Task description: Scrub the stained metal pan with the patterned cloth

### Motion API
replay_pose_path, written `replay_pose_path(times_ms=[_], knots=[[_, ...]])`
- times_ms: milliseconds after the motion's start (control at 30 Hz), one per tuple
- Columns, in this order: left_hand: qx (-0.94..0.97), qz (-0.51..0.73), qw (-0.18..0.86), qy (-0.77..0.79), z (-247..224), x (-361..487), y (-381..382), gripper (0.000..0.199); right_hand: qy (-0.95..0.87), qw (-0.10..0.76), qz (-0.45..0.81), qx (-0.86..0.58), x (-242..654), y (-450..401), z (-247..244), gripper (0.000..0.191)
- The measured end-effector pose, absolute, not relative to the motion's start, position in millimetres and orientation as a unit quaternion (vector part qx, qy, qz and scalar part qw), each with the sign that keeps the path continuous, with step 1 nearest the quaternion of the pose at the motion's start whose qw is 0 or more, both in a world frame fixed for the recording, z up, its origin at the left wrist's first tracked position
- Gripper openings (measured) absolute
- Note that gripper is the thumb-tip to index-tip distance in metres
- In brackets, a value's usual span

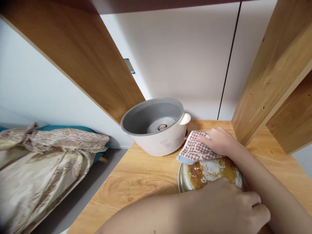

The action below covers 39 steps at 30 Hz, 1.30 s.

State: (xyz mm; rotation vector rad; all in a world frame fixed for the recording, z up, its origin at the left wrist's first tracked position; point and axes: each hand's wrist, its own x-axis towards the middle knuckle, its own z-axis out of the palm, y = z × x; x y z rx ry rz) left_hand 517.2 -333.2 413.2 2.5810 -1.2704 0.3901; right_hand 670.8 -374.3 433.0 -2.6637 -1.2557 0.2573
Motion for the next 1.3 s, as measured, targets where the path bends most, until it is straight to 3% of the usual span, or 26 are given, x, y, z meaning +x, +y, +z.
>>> replay_pose_path(times_ms=[367,667,833,967,1300], knots=[[0.883,0.128,0.133,-0.432,419.3,512.5,-331.6,0.019,-0.446,0.131,0.096,-0.88,666.8,-374.8,438.1,0.049],[0.877,0.143,0.134,-0.439,416.5,514.8,-333.1,0.021,-0.373,0.043,0.087,-0.923,666.9,-375.4,435.8,0.079],[0.874,0.148,0.146,-0.439,413.7,515.8,-333.4,0.02,-0.383,0.024,0.059,-0.921,663.6,-374.6,440.1,0.069],[0.877,0.129,0.131,-0.445,417.0,516.8,-333.1,0.019,-0.436,0.08,0.076,-0.893,664.4,-376.0,438.3,0.059],[0.874,0.148,0.119,-0.448,416.6,514.9,-331.1,0.023,-0.392,0.054,0.102,-0.913,667.8,-375.8,434.2,0.083]])
